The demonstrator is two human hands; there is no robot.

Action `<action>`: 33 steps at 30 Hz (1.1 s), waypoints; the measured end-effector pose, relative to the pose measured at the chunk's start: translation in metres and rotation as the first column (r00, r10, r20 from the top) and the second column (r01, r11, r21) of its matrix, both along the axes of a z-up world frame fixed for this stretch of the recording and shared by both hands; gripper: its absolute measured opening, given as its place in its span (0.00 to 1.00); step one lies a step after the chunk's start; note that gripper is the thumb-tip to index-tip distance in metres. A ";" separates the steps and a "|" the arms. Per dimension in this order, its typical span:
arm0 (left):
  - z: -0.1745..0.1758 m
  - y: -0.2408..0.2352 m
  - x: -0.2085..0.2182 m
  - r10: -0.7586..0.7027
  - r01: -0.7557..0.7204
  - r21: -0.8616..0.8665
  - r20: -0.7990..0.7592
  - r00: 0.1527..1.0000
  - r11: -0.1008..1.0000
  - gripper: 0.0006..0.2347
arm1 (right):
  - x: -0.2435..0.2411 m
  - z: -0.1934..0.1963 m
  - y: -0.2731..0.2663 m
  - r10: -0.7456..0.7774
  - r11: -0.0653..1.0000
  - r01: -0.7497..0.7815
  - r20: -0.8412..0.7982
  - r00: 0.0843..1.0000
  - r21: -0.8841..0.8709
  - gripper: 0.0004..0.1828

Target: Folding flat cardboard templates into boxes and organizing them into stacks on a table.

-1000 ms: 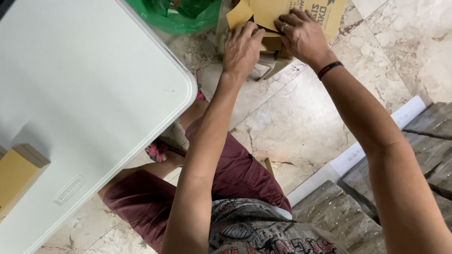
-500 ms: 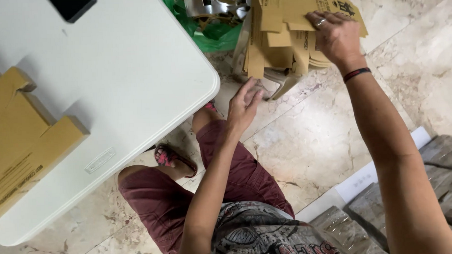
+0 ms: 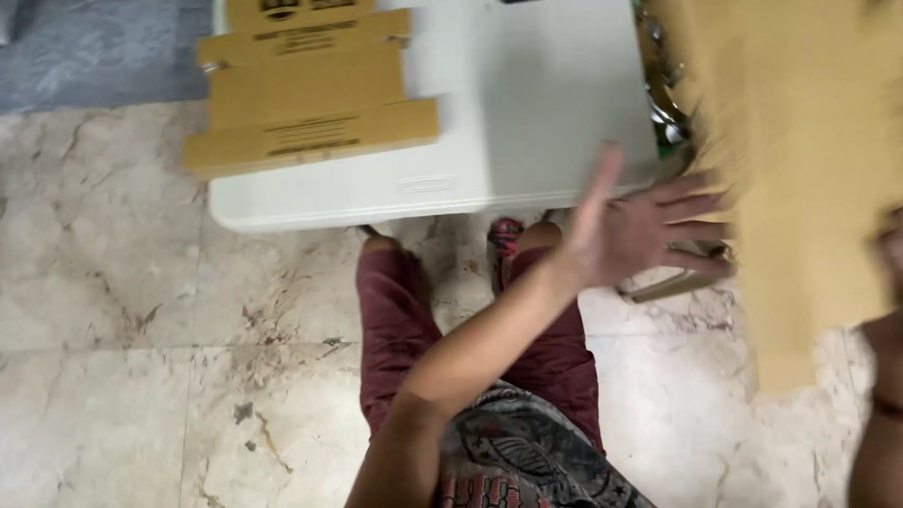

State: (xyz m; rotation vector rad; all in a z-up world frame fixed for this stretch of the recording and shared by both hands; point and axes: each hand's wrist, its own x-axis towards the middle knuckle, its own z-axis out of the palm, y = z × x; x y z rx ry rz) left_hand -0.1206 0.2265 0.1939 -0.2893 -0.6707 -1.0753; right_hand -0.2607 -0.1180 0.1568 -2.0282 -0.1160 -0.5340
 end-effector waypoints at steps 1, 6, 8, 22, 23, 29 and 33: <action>0.007 0.029 0.002 0.020 -0.020 -0.007 0.013 1.000 1.000 0.43 | 0.014 0.040 0.059 0.020 1.000 -0.020 0.013 1.000 -0.007 0.24; 0.044 0.200 0.019 0.158 -0.204 0.495 0.134 0.978 0.845 0.36 | 0.005 0.071 0.233 0.478 0.671 0.012 0.445 0.757 -0.741 0.28; 0.047 0.246 0.015 0.187 -0.242 0.621 0.153 0.970 0.745 0.35 | 0.014 0.056 0.249 0.518 0.684 -0.069 0.418 0.746 -0.726 0.17; -0.109 0.343 -0.037 0.094 -0.429 0.899 0.436 0.895 -0.084 0.27 | -0.004 -0.073 0.302 0.213 0.381 0.558 -0.657 0.723 0.738 0.15; -0.107 0.344 -0.041 0.111 -0.427 0.898 0.437 0.892 -0.103 0.29 | 0.002 -0.114 0.272 0.388 0.350 0.435 -0.551 0.739 0.830 0.29; -0.056 0.334 -0.093 0.006 -0.731 0.652 0.747 0.665 -0.202 0.15 | -0.002 0.024 0.314 0.243 0.909 0.068 -0.654 0.716 0.412 0.19; -0.013 0.344 -0.102 -0.020 -0.804 0.405 0.889 0.458 -0.435 0.14 | 0.007 0.103 0.346 0.016 0.995 0.026 -0.400 0.917 0.099 0.10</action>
